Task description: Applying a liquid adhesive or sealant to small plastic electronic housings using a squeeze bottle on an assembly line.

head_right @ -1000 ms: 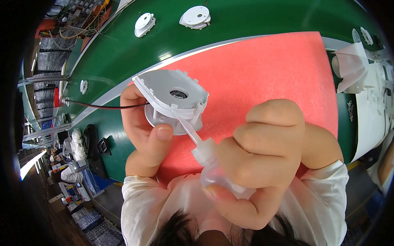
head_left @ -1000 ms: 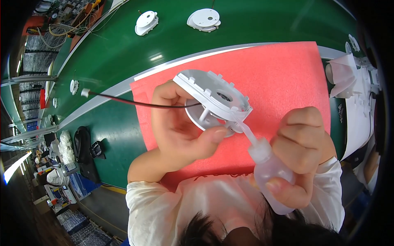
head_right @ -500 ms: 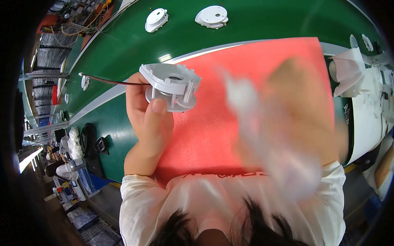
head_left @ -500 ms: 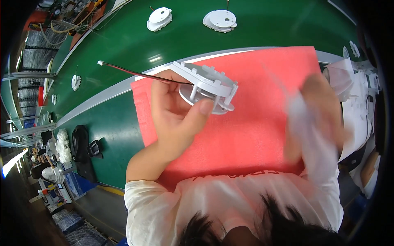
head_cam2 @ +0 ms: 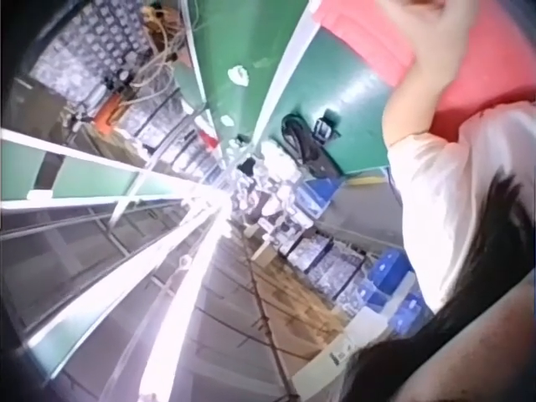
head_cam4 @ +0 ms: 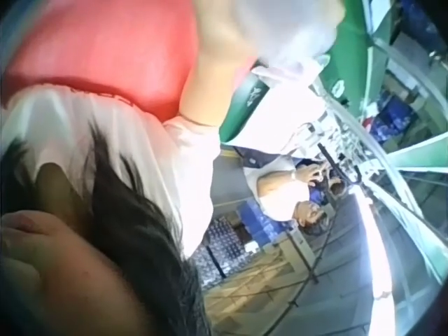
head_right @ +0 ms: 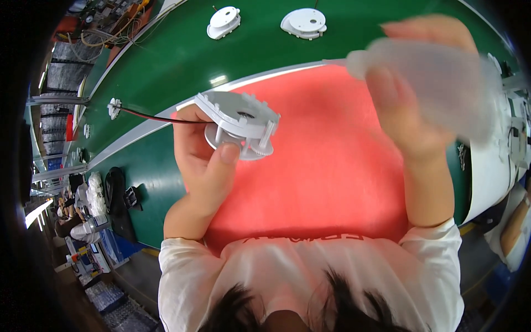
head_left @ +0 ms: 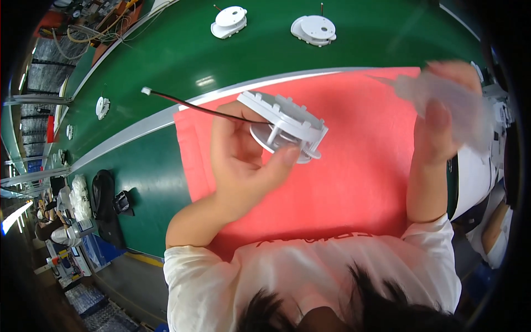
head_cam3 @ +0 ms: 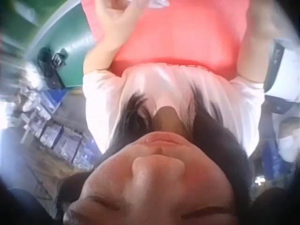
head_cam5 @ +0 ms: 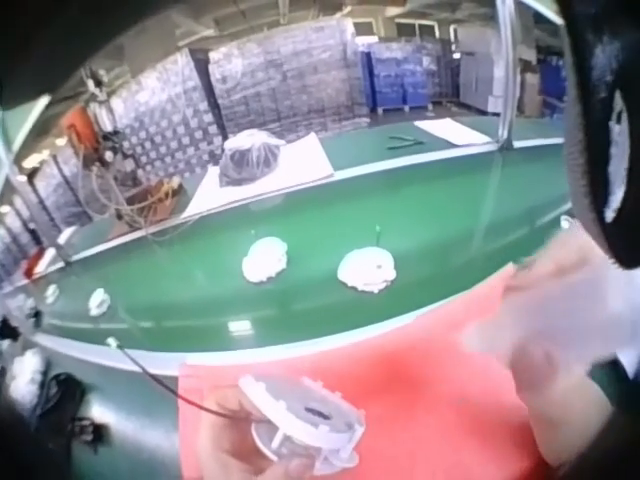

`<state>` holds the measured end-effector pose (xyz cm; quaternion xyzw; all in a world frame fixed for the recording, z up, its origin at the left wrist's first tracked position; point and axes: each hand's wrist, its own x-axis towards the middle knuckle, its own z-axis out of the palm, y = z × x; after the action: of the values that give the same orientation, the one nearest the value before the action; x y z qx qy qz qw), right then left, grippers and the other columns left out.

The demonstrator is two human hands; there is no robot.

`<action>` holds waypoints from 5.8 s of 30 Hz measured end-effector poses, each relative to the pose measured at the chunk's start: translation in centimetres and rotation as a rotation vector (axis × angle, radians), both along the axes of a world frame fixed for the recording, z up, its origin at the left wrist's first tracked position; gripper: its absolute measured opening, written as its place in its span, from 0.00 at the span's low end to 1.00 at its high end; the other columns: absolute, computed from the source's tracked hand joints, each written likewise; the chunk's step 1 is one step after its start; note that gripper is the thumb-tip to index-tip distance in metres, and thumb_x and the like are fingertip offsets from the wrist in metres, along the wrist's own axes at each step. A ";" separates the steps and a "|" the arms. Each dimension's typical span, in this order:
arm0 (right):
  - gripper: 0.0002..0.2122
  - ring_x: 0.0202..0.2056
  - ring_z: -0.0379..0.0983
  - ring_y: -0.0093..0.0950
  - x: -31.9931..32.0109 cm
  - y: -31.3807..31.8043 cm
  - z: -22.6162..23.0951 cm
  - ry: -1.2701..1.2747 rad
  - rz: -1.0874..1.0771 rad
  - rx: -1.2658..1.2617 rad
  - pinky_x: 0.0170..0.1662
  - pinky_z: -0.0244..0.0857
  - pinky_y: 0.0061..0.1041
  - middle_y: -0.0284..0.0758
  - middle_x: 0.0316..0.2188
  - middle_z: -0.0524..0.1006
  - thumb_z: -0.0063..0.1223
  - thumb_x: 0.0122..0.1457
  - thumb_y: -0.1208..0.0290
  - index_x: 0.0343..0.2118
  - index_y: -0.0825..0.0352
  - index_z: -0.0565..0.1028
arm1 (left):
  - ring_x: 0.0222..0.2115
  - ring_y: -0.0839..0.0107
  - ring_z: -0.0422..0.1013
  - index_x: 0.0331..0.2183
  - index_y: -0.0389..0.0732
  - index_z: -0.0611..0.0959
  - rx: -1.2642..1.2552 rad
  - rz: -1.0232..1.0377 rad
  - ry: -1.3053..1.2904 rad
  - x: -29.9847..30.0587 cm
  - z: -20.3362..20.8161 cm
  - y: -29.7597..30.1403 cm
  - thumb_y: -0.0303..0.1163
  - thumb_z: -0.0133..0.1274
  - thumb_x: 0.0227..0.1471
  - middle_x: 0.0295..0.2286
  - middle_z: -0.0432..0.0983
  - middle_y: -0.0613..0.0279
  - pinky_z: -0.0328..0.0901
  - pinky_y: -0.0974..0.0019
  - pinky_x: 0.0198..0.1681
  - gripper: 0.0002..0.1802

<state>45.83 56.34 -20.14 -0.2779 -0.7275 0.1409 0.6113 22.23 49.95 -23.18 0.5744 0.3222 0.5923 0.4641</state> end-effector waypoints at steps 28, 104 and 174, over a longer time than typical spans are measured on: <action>0.25 0.16 0.59 0.27 -1.7 -6.0 -1.7 -0.302 0.341 -0.074 0.21 0.52 0.27 0.37 0.25 0.67 0.54 0.46 0.50 0.41 0.58 0.58 | 0.38 0.68 0.67 0.38 0.37 0.61 0.053 -0.050 0.072 0.9 -3.7 -1.0 0.23 0.62 0.35 0.36 0.67 0.53 0.63 0.63 0.41 0.30; 0.18 0.21 0.62 0.27 -3.2 -6.3 -2.7 -0.288 0.333 0.105 0.25 0.57 0.26 0.34 0.25 0.66 0.49 0.51 0.55 0.41 0.54 0.60 | 0.26 0.60 0.73 0.46 0.37 0.68 -1.027 -0.393 -1.148 -0.7 -2.1 -1.5 0.62 0.34 0.46 0.35 0.72 0.46 0.71 0.65 0.21 0.39; 0.24 0.17 0.58 0.27 -5.9 -6.6 6.2 -0.264 0.441 0.061 0.20 0.51 0.26 0.36 0.25 0.67 0.57 0.45 0.51 0.37 0.58 0.58 | 0.36 0.61 0.65 0.37 0.40 0.73 0.519 0.129 0.529 -2.5 4.0 -1.8 0.20 0.57 0.22 0.37 0.66 0.58 0.63 0.63 0.36 0.30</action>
<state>39.97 49.73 -13.92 -0.1101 -0.8478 0.2112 0.4738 19.70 48.14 -19.21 0.7846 0.3056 0.5135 0.1654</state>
